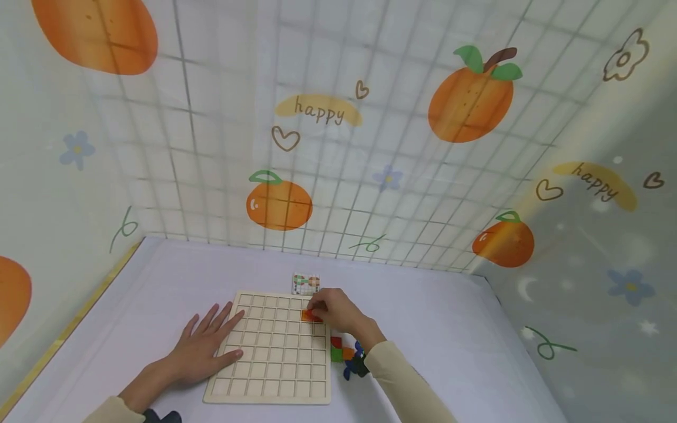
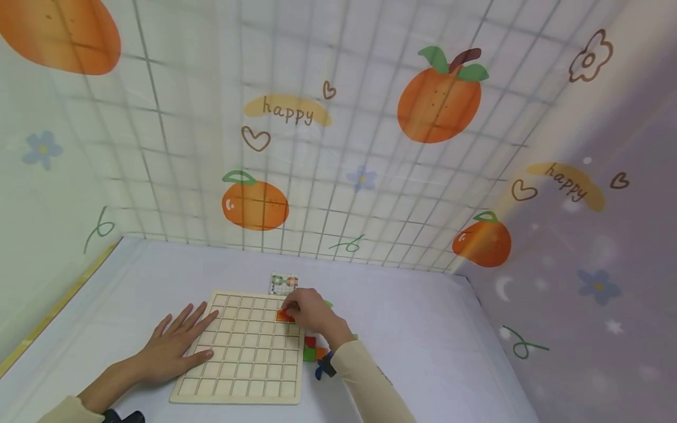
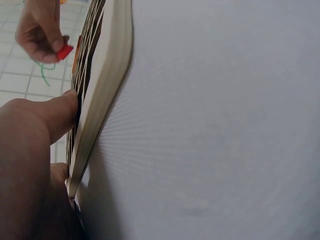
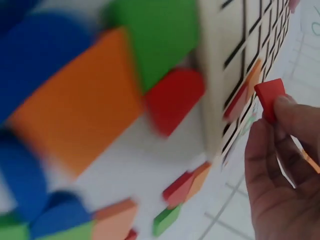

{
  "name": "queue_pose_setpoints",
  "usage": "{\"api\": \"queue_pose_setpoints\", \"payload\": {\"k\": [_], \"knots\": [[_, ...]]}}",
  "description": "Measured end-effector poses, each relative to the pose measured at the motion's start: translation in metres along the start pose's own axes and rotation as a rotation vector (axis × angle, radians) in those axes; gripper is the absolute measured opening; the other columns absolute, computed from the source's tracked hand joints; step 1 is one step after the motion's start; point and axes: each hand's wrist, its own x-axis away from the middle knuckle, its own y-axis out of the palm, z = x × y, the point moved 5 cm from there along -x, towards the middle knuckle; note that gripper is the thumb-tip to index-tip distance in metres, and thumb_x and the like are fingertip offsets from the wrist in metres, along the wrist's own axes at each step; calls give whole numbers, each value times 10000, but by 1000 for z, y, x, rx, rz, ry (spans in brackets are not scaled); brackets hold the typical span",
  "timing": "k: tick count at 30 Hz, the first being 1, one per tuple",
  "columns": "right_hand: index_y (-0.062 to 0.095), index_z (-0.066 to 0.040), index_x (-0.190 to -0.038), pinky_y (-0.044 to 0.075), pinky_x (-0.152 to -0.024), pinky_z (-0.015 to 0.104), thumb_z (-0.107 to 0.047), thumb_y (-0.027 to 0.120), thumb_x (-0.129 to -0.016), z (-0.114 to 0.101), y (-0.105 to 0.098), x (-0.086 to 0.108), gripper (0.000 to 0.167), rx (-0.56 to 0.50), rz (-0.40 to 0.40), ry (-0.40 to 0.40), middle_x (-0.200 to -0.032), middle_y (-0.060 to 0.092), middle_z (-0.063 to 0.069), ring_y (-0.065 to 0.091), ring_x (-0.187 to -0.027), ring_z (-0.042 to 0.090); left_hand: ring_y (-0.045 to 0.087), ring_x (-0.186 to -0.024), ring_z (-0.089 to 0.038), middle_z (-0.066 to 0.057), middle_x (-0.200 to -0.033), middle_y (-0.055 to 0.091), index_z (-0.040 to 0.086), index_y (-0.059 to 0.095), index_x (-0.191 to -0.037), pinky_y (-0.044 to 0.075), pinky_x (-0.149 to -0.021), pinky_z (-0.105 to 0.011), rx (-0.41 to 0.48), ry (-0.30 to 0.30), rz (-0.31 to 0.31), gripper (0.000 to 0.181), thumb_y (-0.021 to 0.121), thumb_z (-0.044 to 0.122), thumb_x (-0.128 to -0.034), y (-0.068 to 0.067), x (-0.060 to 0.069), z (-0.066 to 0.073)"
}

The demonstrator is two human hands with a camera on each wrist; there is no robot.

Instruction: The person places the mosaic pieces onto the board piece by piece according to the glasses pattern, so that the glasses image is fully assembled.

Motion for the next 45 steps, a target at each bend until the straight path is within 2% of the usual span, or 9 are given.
{"api": "queue_pose_setpoints", "payload": {"k": [5,10,14,17,20,25,31,37,45], "knots": [[742,-92,-983,510,-748,185,10,646,-934,-11,7,-17,148,12,-18,-18,-951,690,-33,616,-854,56,52,-1461,-429,-197,-1606,165,173,316,-1547,-60,-1091,-672,19,19,8,780,558,584,-930,1,0,0],[765,-95,-986,505,-801,182,0,640,-936,-17,14,-31,165,125,-57,-60,-977,714,-46,635,-943,79,63,-1459,-430,-192,-1604,178,168,329,-1542,-52,-1090,-674,21,28,26,770,569,570,-930,0,1,1],[787,-104,-951,502,-775,164,10,627,-926,-22,19,-39,198,217,-111,-111,-934,717,-58,644,-930,75,51,-1466,-420,-178,-1614,155,177,312,-1549,-73,-1104,-645,10,7,-10,785,545,601,-932,1,0,-2],[797,-115,-951,501,-743,155,3,626,-925,-23,21,-39,209,243,-141,-114,-922,716,-63,643,-913,65,51,-1468,-419,-175,-1618,144,170,312,-1551,-64,-1113,-632,-5,-21,-47,807,534,627,-924,0,-1,-1],[797,-122,-971,500,-761,158,-22,648,-925,-21,21,-36,186,228,-136,-96,-957,711,-72,638,-941,62,51,-1467,-420,-178,-1617,146,161,314,-1549,-42,-1109,-644,-21,-17,-44,812,535,627,-923,-1,-2,0],[786,-128,-1000,496,-805,166,-75,714,-908,-21,16,-30,128,183,-109,-72,-1016,691,-79,624,-983,67,97,-1451,-440,-204,-1596,199,153,348,-1533,-4,-1093,-669,-14,29,37,781,579,579,-921,-4,-3,1],[774,-146,-958,486,-740,147,-105,762,-878,-18,18,-29,91,129,-43,-105,-961,697,-102,600,-887,6,84,-1456,-427,-195,-1599,195,181,331,-1542,-35,-1096,-664,-4,41,56,776,573,581,-923,-2,-3,-2],[778,-176,-920,472,-734,134,-108,761,-879,-20,22,-31,81,192,-13,-142,-925,692,-130,594,-858,-6,87,-1453,-435,-205,-1595,199,154,345,-1534,-25,-1096,-669,-11,12,37,784,577,581,-919,-5,-3,0],[779,-176,-969,505,-784,192,-128,733,-901,-17,16,-24,95,165,-37,-46,-982,691,-129,618,-941,48,88,-1456,-441,-196,-1604,181,146,333,-1544,1,-1096,-672,-23,-34,-33,813,545,622,-920,-7,0,4]]}}
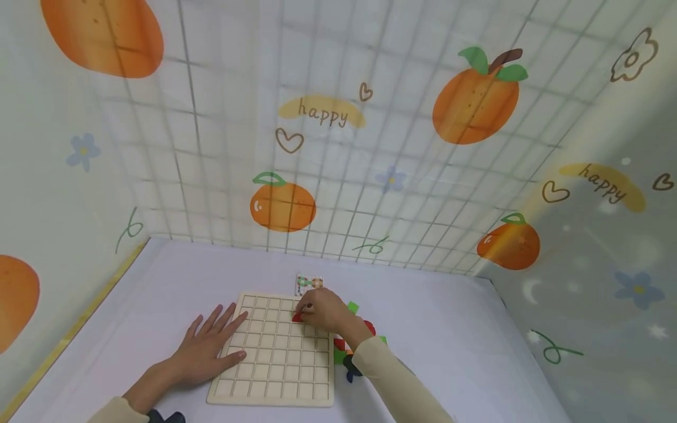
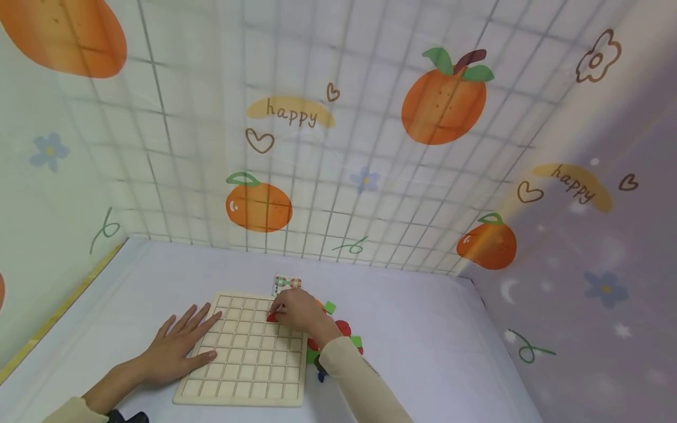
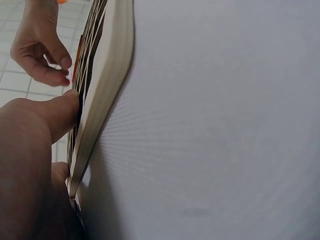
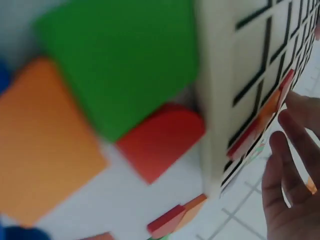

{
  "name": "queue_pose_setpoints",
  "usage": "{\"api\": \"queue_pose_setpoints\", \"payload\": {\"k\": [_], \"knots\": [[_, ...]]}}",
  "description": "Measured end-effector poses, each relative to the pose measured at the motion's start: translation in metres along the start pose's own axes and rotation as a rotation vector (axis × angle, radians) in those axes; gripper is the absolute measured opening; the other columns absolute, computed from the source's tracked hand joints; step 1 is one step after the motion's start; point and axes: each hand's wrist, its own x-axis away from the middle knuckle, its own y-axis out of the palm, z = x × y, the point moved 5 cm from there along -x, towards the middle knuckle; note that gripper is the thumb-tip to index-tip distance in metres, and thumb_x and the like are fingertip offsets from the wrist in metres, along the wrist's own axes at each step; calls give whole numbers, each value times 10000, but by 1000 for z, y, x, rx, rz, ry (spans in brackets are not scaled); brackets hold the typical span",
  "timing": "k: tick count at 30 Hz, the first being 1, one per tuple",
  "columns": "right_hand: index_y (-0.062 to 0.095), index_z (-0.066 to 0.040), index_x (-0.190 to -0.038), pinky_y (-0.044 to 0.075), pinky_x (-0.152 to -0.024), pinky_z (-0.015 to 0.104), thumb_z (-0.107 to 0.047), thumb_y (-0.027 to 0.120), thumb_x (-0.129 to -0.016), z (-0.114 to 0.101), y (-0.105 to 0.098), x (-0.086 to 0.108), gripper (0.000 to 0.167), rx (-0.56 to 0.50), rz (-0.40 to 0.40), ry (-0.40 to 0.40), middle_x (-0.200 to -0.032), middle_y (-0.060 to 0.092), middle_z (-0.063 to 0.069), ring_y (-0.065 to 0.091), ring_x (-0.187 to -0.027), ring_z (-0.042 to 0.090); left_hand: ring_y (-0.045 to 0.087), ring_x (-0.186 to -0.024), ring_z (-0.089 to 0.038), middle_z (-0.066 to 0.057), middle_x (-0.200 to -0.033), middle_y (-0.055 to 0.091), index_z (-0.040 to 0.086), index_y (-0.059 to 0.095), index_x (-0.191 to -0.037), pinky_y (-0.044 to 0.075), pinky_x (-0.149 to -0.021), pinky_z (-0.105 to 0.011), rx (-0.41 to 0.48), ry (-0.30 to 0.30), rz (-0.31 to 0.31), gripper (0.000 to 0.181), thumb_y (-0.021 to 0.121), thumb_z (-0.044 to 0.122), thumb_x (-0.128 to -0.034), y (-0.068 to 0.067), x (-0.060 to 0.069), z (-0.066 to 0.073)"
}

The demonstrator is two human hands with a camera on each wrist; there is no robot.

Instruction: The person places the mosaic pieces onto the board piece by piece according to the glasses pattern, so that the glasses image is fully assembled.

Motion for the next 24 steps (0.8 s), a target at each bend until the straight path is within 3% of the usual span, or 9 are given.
{"api": "queue_pose_setpoints", "payload": {"k": [7,12,17,24], "knots": [[778,-206,-994,520,-778,250,-180,756,-883,24,-7,16,116,94,86,110,-985,678,-128,593,-907,80,100,-1448,-450,-206,-1595,199,144,353,-1533,-6,-1088,-682,17,15,37,797,581,587,-912,2,1,1],[785,-172,-983,526,-764,272,-193,770,-856,43,-13,30,129,185,125,192,-973,655,-59,552,-874,122,104,-1448,-448,-201,-1595,202,158,351,-1535,-10,-1087,-683,27,37,60,782,579,581,-918,4,1,-2],[789,-158,-944,513,-718,260,-225,770,-858,56,-15,41,111,244,154,213,-918,639,-43,527,-820,131,106,-1449,-443,-199,-1597,199,161,349,-1533,-13,-1096,-671,16,42,55,774,561,592,-925,5,1,-4],[809,-209,-907,447,-632,257,-266,793,-841,65,-16,46,89,243,196,290,-824,644,-89,488,-724,117,88,-1458,-434,-192,-1607,175,149,336,-1541,0,-1103,-660,-17,8,8,814,533,635,-918,4,-1,-4]]}}
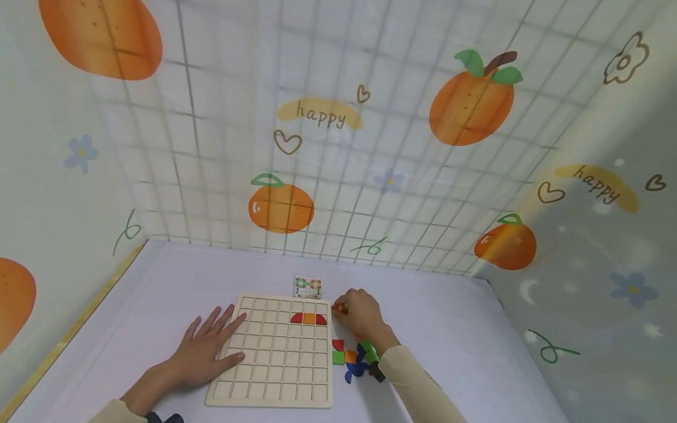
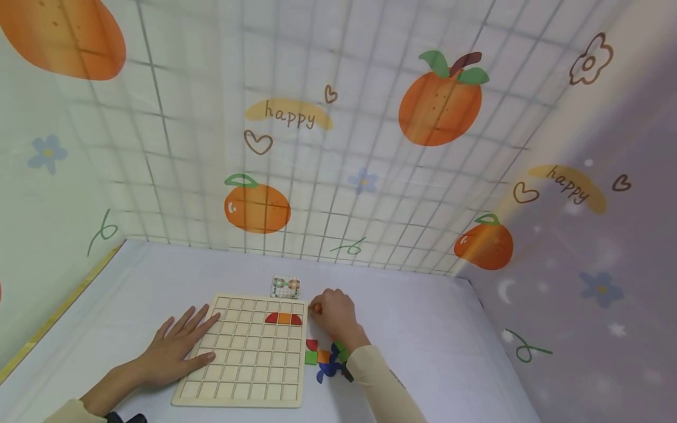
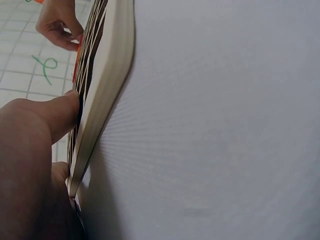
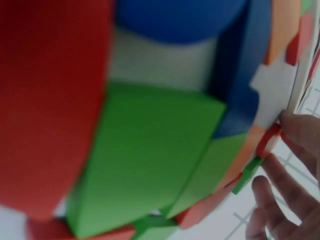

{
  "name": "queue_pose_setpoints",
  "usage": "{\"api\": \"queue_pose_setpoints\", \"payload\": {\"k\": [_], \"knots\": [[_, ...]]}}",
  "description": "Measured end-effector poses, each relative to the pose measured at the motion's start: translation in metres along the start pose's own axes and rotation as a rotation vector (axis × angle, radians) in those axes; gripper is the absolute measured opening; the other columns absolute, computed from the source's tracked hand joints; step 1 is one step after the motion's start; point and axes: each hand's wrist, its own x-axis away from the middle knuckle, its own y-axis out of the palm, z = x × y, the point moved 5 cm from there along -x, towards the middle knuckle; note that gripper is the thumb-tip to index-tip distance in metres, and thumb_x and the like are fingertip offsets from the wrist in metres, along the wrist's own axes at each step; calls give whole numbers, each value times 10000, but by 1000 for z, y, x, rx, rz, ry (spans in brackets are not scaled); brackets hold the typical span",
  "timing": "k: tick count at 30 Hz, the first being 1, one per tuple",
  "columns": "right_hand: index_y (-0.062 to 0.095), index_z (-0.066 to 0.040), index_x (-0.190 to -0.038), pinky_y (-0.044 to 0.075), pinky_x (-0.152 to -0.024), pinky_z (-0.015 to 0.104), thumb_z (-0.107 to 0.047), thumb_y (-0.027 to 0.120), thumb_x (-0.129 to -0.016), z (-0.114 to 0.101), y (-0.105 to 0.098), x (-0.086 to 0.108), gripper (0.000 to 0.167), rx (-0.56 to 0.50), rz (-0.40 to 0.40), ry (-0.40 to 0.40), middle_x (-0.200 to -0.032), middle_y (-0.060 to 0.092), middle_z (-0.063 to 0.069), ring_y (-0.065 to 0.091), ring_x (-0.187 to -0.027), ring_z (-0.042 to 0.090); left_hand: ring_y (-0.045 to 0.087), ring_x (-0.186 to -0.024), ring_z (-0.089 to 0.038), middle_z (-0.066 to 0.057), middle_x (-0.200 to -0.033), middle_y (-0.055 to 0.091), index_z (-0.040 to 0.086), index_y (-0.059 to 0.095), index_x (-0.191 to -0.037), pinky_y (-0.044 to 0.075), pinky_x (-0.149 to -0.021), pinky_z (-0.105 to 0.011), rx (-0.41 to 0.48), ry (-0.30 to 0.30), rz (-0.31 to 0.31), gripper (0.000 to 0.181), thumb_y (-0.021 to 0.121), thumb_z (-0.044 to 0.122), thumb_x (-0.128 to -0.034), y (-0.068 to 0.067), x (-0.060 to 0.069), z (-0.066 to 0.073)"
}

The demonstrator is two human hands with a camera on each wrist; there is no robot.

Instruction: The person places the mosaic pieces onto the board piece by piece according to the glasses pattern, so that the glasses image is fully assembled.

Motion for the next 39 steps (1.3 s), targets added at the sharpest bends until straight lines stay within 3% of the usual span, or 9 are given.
{"api": "queue_pose_setpoints", "payload": {"k": [8,17,20,25,30,34,39], "knots": [[777,-196,-836,430,-598,245,-294,798,-827,-1,-5,0,100,26,24,34,-669,555,-133,485,-633,105,83,-1457,-437,-191,-1607,172,152,336,-1541,-16,-1103,-660,8,-9,-1,811,549,622,-915,-1,0,2],[796,-204,-883,492,-671,249,-248,820,-810,-23,-8,5,88,-126,24,-45,-899,702,-95,547,-728,79,89,-1455,-438,-193,-1603,182,160,343,-1538,-15,-1099,-666,19,8,18,797,554,615,-918,0,2,2],[798,-206,-889,484,-685,244,-231,813,-815,-39,-5,6,80,-150,19,-122,-872,692,-124,543,-714,55,93,-1455,-438,-193,-1603,186,158,343,-1539,6,-1094,-674,12,7,9,800,557,612,-916,0,1,2],[794,-182,-884,482,-734,225,-211,800,-828,-67,0,13,63,-199,58,-346,-861,694,-133,583,-754,14,90,-1458,-433,-190,-1605,182,158,335,-1544,6,-1098,-672,10,-2,-8,812,541,629,-915,-2,1,3],[799,-191,-895,484,-737,202,-193,797,-807,-87,6,19,88,-136,86,-505,-870,706,-120,614,-807,16,100,-1454,-437,-193,-1602,190,155,345,-1539,13,-1096,-671,16,8,4,801,559,611,-916,-2,2,4],[793,-204,-888,475,-754,199,-202,802,-793,-93,9,20,96,-55,87,-546,-876,703,-121,599,-810,28,106,-1449,-445,-199,-1596,200,151,354,-1533,13,-1091,-677,22,17,24,785,585,579,-916,-2,3,5],[796,-211,-832,447,-702,183,-195,782,-827,-96,9,19,21,-24,95,-536,-876,667,-92,559,-777,68,100,-1454,-439,-194,-1601,191,150,349,-1537,8,-1098,-667,11,5,14,801,564,607,-915,-3,2,5]]}}
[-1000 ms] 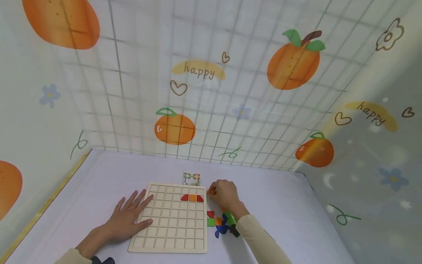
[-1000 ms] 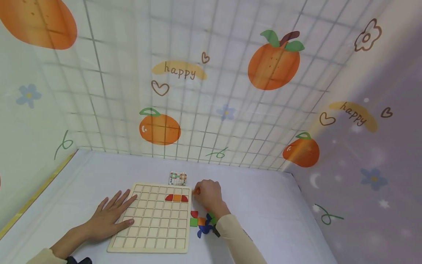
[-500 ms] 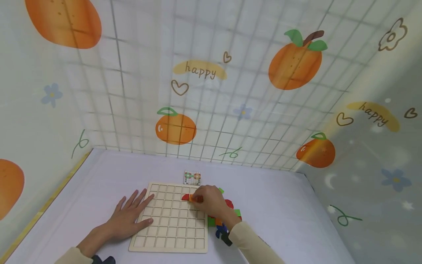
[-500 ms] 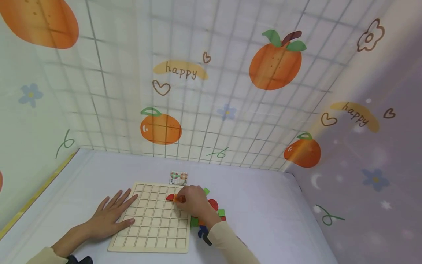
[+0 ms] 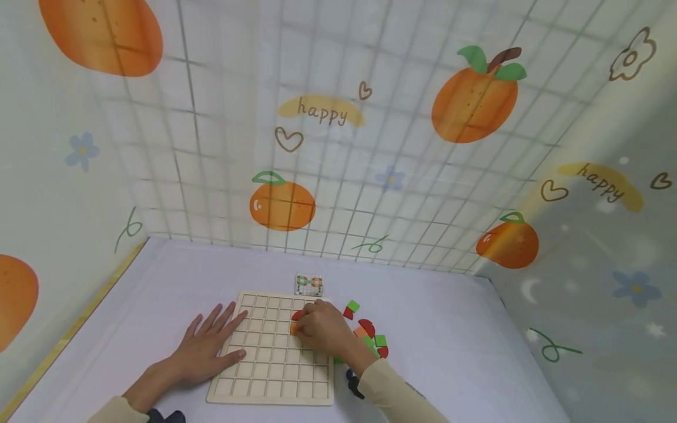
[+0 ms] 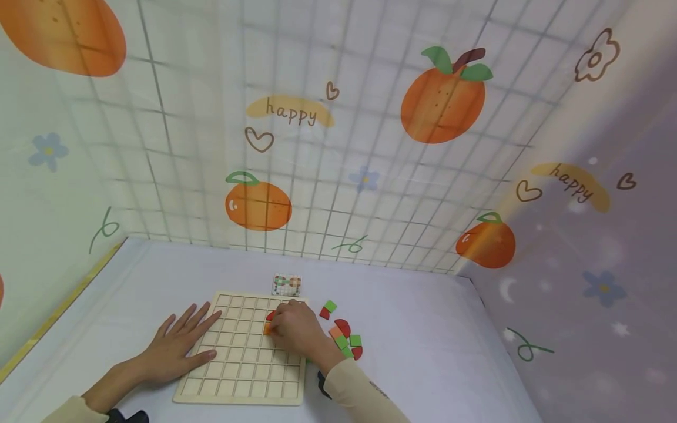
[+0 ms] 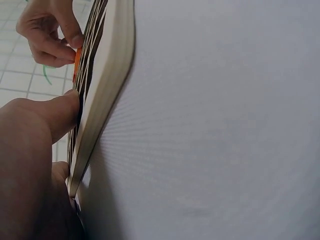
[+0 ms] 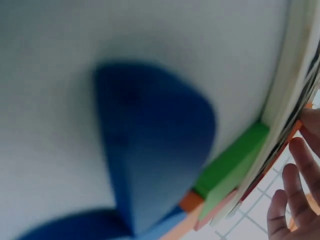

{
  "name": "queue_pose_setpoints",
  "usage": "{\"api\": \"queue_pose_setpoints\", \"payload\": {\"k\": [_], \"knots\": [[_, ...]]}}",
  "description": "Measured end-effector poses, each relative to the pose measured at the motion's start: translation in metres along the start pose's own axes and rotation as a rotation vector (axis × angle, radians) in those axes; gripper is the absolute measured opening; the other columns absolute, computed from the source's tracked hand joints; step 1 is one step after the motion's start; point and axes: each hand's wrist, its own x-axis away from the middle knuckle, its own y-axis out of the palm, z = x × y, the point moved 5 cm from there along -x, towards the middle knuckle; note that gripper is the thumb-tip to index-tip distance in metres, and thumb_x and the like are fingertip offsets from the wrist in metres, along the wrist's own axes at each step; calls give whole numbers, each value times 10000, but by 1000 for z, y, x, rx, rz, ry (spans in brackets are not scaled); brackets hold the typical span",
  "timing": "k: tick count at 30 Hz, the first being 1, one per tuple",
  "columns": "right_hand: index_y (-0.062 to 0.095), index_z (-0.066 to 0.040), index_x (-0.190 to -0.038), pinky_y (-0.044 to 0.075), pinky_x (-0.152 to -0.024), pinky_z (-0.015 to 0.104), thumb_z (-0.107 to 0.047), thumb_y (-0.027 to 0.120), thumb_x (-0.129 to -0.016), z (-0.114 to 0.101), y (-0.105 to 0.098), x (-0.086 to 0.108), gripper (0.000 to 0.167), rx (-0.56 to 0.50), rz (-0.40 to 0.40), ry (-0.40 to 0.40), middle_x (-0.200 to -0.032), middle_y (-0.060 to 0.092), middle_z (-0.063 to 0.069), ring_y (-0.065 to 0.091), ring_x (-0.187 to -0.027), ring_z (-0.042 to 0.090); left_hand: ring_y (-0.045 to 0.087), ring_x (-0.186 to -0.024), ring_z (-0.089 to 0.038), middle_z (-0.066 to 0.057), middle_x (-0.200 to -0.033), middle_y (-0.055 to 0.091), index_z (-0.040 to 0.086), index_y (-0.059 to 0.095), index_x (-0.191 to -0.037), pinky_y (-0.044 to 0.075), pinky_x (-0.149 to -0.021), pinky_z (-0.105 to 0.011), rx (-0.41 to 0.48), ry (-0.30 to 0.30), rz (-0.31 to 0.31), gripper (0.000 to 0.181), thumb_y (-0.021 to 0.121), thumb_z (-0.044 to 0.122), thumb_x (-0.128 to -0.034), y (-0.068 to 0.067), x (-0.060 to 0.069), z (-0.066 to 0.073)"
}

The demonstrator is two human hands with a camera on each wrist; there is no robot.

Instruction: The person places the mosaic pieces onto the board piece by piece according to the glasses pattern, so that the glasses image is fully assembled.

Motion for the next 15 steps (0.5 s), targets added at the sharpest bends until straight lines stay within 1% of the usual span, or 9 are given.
{"api": "queue_pose_setpoints", "payload": {"k": [2,5,10,15], "knots": [[794,-217,-805,437,-670,177,-197,787,-829,0,-1,-1,32,9,9,7,-849,648,-87,540,-744,68,91,-1457,-436,-191,-1605,181,150,339,-1542,2,-1102,-663,-7,-8,-13,808,547,620,-918,0,-1,0],[791,-219,-789,436,-669,171,-188,797,-828,1,-1,-2,51,6,16,13,-810,638,-93,533,-715,45,89,-1458,-436,-191,-1606,178,151,337,-1542,3,-1102,-664,-12,-14,-23,809,539,626,-918,-1,-1,0],[809,-197,-853,455,-695,166,-193,800,-839,4,-2,1,18,-35,3,38,-810,663,-110,560,-728,12,95,-1456,-439,-193,-1603,186,159,341,-1541,7,-1096,-671,-1,-8,-19,805,551,620,-915,0,-1,0],[812,-206,-905,450,-668,152,-203,795,-837,9,-4,9,70,-32,1,70,-850,692,-131,582,-780,21,101,-1449,-449,-206,-1594,201,159,339,-1539,-5,-1089,-680,22,31,35,779,578,574,-924,3,-1,-2]]}}
